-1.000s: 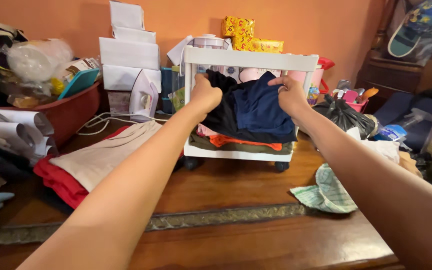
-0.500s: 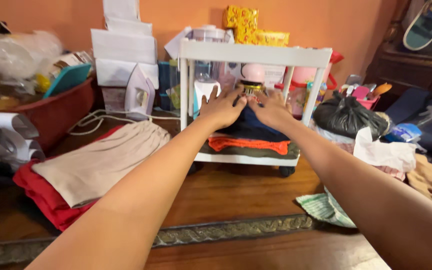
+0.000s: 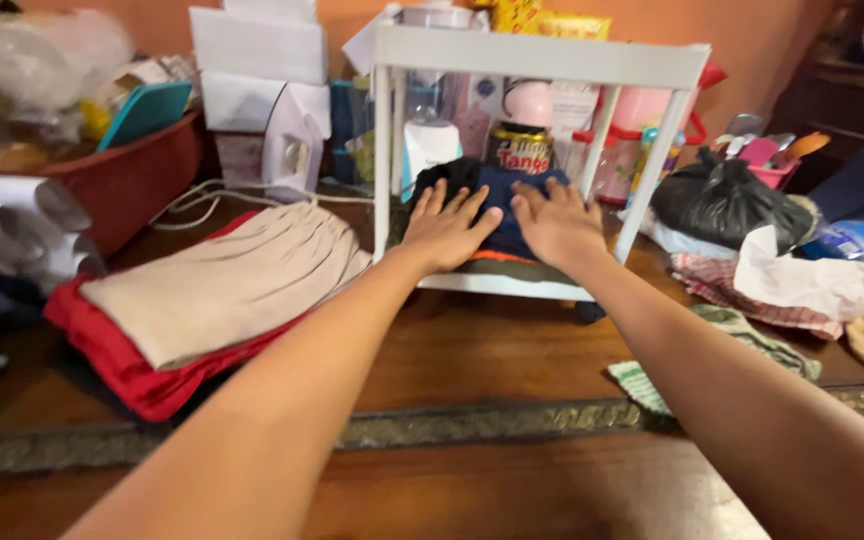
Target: The person assembles a white plastic rolling cart by attaching wheels and vertical poles to a perforated base, then places a second shelf on top. They then fold and stack several pieces of clothing onto the cart's shelves.
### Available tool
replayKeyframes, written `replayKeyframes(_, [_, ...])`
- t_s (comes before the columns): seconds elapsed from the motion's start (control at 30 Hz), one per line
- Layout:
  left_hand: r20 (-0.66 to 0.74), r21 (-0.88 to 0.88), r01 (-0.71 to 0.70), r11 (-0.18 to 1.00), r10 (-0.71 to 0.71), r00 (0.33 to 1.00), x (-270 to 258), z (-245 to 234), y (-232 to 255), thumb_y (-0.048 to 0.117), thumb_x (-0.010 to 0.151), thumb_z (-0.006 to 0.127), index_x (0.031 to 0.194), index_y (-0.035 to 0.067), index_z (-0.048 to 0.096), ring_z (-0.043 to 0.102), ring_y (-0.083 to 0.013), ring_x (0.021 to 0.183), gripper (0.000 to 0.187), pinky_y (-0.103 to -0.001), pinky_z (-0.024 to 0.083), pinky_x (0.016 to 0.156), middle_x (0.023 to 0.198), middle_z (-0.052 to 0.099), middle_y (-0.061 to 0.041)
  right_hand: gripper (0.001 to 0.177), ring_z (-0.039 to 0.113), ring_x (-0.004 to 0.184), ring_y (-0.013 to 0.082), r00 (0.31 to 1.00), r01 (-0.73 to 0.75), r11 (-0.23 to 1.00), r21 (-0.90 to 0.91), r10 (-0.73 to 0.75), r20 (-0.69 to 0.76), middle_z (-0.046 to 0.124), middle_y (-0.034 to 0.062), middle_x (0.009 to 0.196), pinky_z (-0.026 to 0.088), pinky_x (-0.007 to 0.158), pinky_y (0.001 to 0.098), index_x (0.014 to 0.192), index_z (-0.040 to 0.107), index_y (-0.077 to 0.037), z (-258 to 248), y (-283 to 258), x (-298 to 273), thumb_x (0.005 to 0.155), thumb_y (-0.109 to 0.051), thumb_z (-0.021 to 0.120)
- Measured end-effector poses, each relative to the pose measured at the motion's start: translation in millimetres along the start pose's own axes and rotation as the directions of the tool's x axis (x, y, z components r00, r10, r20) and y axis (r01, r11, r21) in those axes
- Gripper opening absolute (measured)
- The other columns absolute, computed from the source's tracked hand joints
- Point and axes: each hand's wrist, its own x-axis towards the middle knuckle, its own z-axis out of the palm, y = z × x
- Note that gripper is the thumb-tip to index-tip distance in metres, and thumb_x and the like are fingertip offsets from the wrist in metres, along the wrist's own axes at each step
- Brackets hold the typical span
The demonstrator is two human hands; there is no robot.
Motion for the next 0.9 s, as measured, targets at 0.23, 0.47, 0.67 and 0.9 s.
replayKeyframes(0.23, [0.041, -0.425, -0.229, 0.876, 0.271, 0.962, -78.8, -63.2, -68.7, 0.042, 0.094, 0.069, 0.132, 0.003, 0.066, 0.059, -0.0283, 0.123, 0.054, -0.037, 0.046, 0.103, 0.129, 0.067, -0.018, 0.034, 0.053, 0.125, 0.0342, 0.644, 0.55, 0.835, -0.014, -0.434, -0.63, 0.059, 0.0138, 0.128, 0.039, 0.101, 0.0531, 0.129, 0.064, -0.013, -21.9, -42.3, -60.7, 0.095, -0.014, 0.064])
replayKeyframes(0.47, [-0.475, -0.22, 0.569, 0.792, -0.597, 0.647, -242.5, -165.3, -204.1, 0.047, 0.092, 0.06, 0.109, 0.01, 0.079, 0.068, -0.037, 0.1, 0.045, -0.045, 0.051, 0.086, 0.11, 0.075, -0.022, 0.018, 0.065, 0.11, 0.0263, 0.651, 0.737, 0.482, 0.475, -0.695, -0.306, 0.069, 0.0066, 0.111, 0.053, 0.094, 0.0403, 0.113, 0.071, -0.016, -22.6, -182.3, -102.5, 0.099, -0.026, 0.066])
replayKeyframes(0.67, [0.057, -0.415, 0.839, 0.352, -0.91, 0.41, -324.2, -166.5, -244.0, 0.061, 0.103, 0.047, 0.124, -0.012, 0.065, 0.073, -0.0413, 0.093, 0.078, -0.048, 0.062, 0.07, 0.111, 0.072, -0.027, 0.089, 0.055, 0.125, 0.0394, 0.696, 0.591, 0.576, 0.564, -0.718, 0.004, 0.054, 0.0172, 0.139, 0.046, 0.1, 0.0495, 0.15, 0.044, -0.018, -32.7, -299.2, -147.9, 0.082, -0.069, 0.069])
replayKeyframes(0.9, [0.23, -0.885, 0.463, 0.055, -0.811, 0.537, -317.0, -138.5, -240.7, 0.037, 0.087, 0.073, 0.126, 0.013, 0.065, 0.07, -0.0229, 0.098, 0.046, -0.04, 0.063, 0.069, 0.117, 0.072, -0.007, 0.128, 0.049, 0.128, 0.0455, 0.774, 0.504, 0.82, 0.27, -0.568, 0.279, 0.044, 0.0191, 0.146, 0.044, 0.098, 0.0634, 0.16, 0.016, -0.02, -36.0, -357.1, -162.6, 0.064, -0.071, 0.083])
